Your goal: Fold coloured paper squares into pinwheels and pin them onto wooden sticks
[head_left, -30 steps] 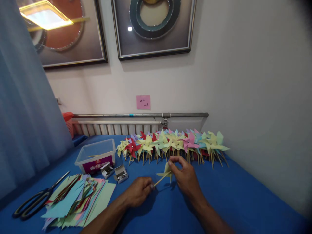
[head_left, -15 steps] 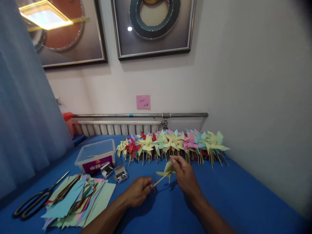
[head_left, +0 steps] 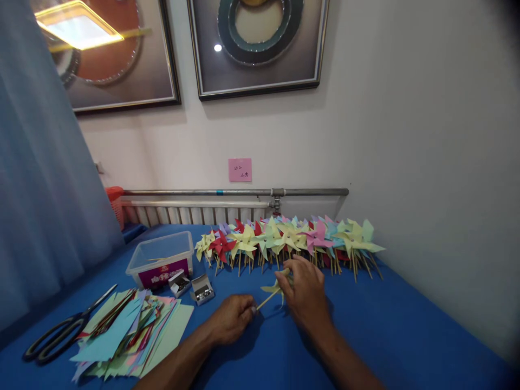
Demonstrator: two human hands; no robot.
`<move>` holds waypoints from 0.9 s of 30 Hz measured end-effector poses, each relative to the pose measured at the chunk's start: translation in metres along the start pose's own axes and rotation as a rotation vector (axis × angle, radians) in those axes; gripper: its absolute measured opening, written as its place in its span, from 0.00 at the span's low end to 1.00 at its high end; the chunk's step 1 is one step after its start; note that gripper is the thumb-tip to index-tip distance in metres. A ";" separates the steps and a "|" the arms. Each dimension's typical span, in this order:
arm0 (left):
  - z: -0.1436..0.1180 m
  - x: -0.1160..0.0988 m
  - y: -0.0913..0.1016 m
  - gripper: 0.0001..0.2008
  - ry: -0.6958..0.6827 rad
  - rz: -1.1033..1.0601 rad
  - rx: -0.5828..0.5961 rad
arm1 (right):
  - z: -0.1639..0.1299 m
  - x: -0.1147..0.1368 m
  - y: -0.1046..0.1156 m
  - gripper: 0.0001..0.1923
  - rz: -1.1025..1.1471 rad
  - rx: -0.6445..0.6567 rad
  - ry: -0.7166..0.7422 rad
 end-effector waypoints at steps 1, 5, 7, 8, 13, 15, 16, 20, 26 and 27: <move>0.000 0.000 0.000 0.12 -0.001 0.002 0.001 | -0.001 0.000 -0.002 0.15 -0.018 0.004 0.009; 0.000 -0.001 0.000 0.10 -0.015 0.014 0.005 | -0.002 0.000 -0.005 0.13 -0.056 0.018 0.029; 0.000 -0.001 0.000 0.10 -0.021 0.020 0.004 | -0.001 0.001 -0.005 0.12 -0.050 0.035 0.042; 0.000 -0.001 0.000 0.10 -0.023 0.022 0.004 | -0.001 0.001 -0.004 0.11 -0.043 0.041 0.044; 0.000 -0.001 0.000 0.11 -0.035 0.021 0.003 | 0.001 0.002 -0.003 0.11 0.003 0.041 0.034; 0.001 0.001 -0.001 0.11 -0.024 0.005 -0.002 | 0.002 0.002 -0.003 0.11 0.026 0.046 0.028; 0.001 0.003 -0.001 0.11 -0.014 -0.014 -0.003 | 0.002 0.002 -0.002 0.12 0.040 0.043 0.023; 0.003 0.010 -0.002 0.14 0.010 -0.133 -0.040 | 0.007 0.005 0.019 0.17 0.106 -0.075 -0.013; 0.008 0.016 0.003 0.17 0.044 -0.449 -0.176 | -0.005 -0.002 0.013 0.20 0.385 0.062 -0.354; 0.009 0.015 0.003 0.17 0.044 -0.495 -0.196 | -0.012 -0.001 -0.002 0.21 0.463 0.185 -0.419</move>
Point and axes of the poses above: each hand's wrist, its own z-axis towards the middle knuckle, its own y-axis out of the back of the hand, x = y × z, the point moved 7 cm from there along z, towards the middle knuckle, and after that the axes turned 6 degrees about -y, right-handed, at the moved point
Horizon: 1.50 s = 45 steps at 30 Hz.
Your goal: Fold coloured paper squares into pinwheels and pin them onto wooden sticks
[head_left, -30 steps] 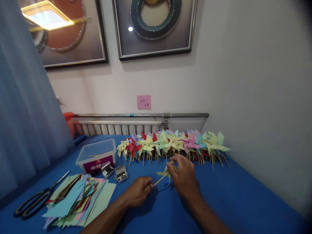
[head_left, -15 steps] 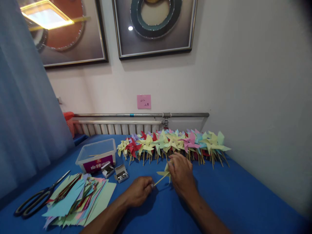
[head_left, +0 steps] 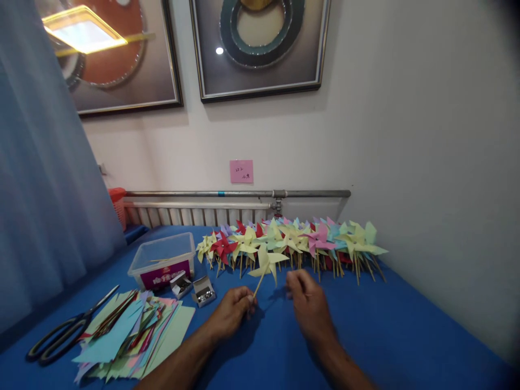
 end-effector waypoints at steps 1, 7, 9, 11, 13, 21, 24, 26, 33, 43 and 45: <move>0.001 -0.001 -0.001 0.18 -0.003 -0.045 -0.013 | -0.004 -0.008 -0.015 0.21 0.057 0.104 -0.080; 0.002 -0.006 -0.014 0.19 0.001 -0.213 -0.051 | -0.024 -0.028 -0.069 0.18 0.239 0.307 -0.254; 0.001 -0.004 -0.019 0.20 0.011 -0.220 -0.069 | -0.025 -0.028 -0.070 0.17 0.242 0.276 -0.255; 0.001 -0.002 -0.023 0.19 0.017 -0.210 -0.080 | -0.023 -0.029 -0.067 0.16 0.225 0.249 -0.247; 0.001 0.000 -0.022 0.17 0.032 -0.173 -0.066 | -0.022 -0.029 -0.064 0.16 0.192 0.242 -0.224; -0.003 -0.028 0.068 0.13 -0.129 -0.245 -0.540 | -0.041 -0.029 -0.070 0.16 0.060 0.418 -0.196; -0.006 -0.035 0.077 0.14 -0.158 -0.362 -0.556 | -0.049 -0.026 -0.076 0.15 0.055 0.463 -0.196; -0.007 -0.036 0.074 0.15 -0.156 -0.407 -0.551 | -0.052 -0.024 -0.080 0.15 0.047 0.484 -0.188; -0.010 -0.041 0.068 0.11 -0.147 -0.429 -0.576 | -0.052 -0.022 -0.082 0.14 0.000 0.494 -0.174; -0.010 -0.039 0.070 0.07 -0.164 -0.428 -0.586 | -0.054 -0.019 -0.081 0.13 -0.031 0.484 -0.113; -0.010 -0.038 0.070 0.06 -0.165 -0.425 -0.583 | -0.054 -0.019 -0.081 0.14 -0.028 0.485 -0.120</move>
Point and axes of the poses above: each hand's wrist, its own z-axis towards the middle knuckle, its own y-axis out of the back of the hand, x = y × z, the point moved 7 cm from there along z, towards the middle knuckle, and after that the axes turned 6 degrees about -y, right-handed, at the moved point
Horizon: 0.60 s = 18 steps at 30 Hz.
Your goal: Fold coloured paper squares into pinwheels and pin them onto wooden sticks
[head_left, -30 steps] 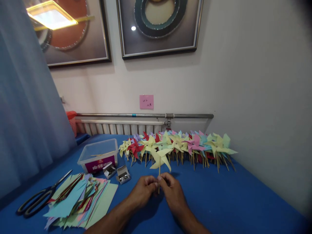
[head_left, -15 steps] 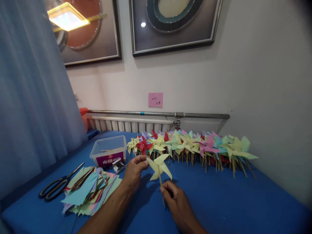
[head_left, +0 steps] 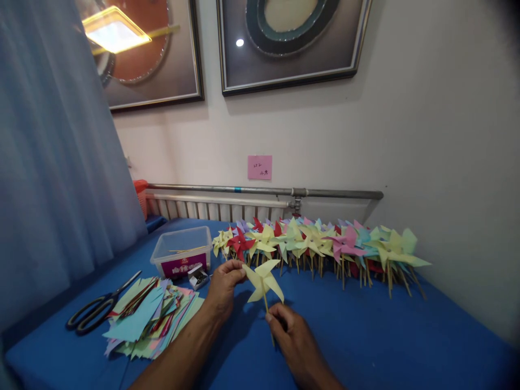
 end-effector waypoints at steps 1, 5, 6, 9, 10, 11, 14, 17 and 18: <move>0.000 0.000 0.000 0.06 0.001 0.000 0.001 | 0.000 0.000 0.000 0.14 0.000 0.001 -0.004; 0.000 0.001 0.000 0.05 -0.002 -0.008 0.006 | 0.000 -0.001 0.000 0.13 -0.009 0.000 -0.002; 0.000 0.001 0.000 0.04 -0.006 -0.007 0.010 | 0.001 -0.001 0.000 0.13 -0.012 0.000 -0.002; 0.001 0.001 0.001 0.04 -0.019 0.007 0.017 | 0.001 -0.002 -0.001 0.13 -0.017 0.004 -0.005; 0.001 0.001 0.001 0.04 -0.023 0.012 0.017 | 0.001 -0.002 -0.001 0.14 -0.018 0.006 -0.004; 0.001 0.002 0.002 0.04 -0.026 0.014 0.015 | 0.002 -0.002 -0.001 0.14 -0.019 0.006 -0.002; 0.002 0.003 0.003 0.05 -0.033 0.017 0.007 | 0.002 -0.001 -0.002 0.13 -0.010 0.007 -0.001; 0.002 0.004 0.004 0.06 -0.034 0.025 -0.009 | 0.002 -0.001 -0.002 0.13 0.001 0.015 -0.006; 0.002 0.004 0.004 0.06 -0.034 0.029 -0.013 | 0.002 -0.002 -0.002 0.13 -0.001 0.014 -0.006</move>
Point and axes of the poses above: each hand's wrist, its own z-axis towards the middle knuckle, its own y-axis out of the back of the hand, x = y × z, the point moved 7 cm from there along z, towards the middle knuckle, and after that the axes turned 6 degrees about -y, right-handed, at the moved point
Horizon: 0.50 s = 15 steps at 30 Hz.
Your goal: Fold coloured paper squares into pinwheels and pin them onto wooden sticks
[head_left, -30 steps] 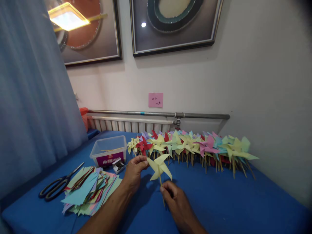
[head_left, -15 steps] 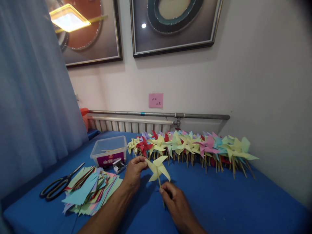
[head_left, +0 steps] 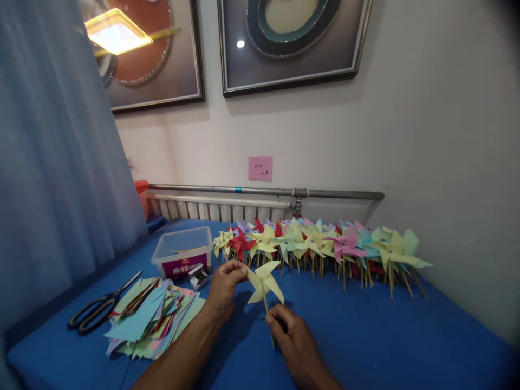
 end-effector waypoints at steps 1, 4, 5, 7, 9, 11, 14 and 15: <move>0.000 0.000 0.000 0.07 0.000 0.004 -0.002 | 0.000 0.000 0.000 0.13 -0.005 -0.002 0.001; 0.000 0.000 0.000 0.08 -0.004 0.021 -0.002 | 0.000 -0.001 0.000 0.14 -0.004 -0.001 0.008; 0.000 0.000 0.000 0.08 -0.007 0.029 -0.002 | 0.000 -0.001 -0.001 0.14 0.004 0.005 0.006; 0.000 0.000 0.001 0.09 -0.013 0.047 0.002 | 0.000 -0.002 -0.001 0.15 0.015 0.013 0.002; 0.001 0.002 0.002 0.10 -0.015 0.067 0.009 | 0.000 -0.002 -0.001 0.15 0.011 0.013 0.003; 0.002 0.003 0.003 0.12 -0.023 0.083 0.014 | 0.000 -0.002 -0.001 0.15 -0.001 0.009 0.009; 0.003 0.004 0.003 0.16 -0.040 0.087 0.021 | -0.001 -0.001 -0.001 0.15 -0.006 0.019 0.001; 0.003 0.004 0.003 0.18 -0.045 0.084 0.021 | -0.001 -0.001 -0.002 0.15 -0.002 0.025 -0.005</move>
Point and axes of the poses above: each hand's wrist, its own z-axis towards the middle knuckle, its own y-axis out of the back of the hand, x = y × z, the point moved 7 cm from there along z, towards the middle knuckle, and after that the axes turned 6 degrees about -y, right-handed, at the moved point
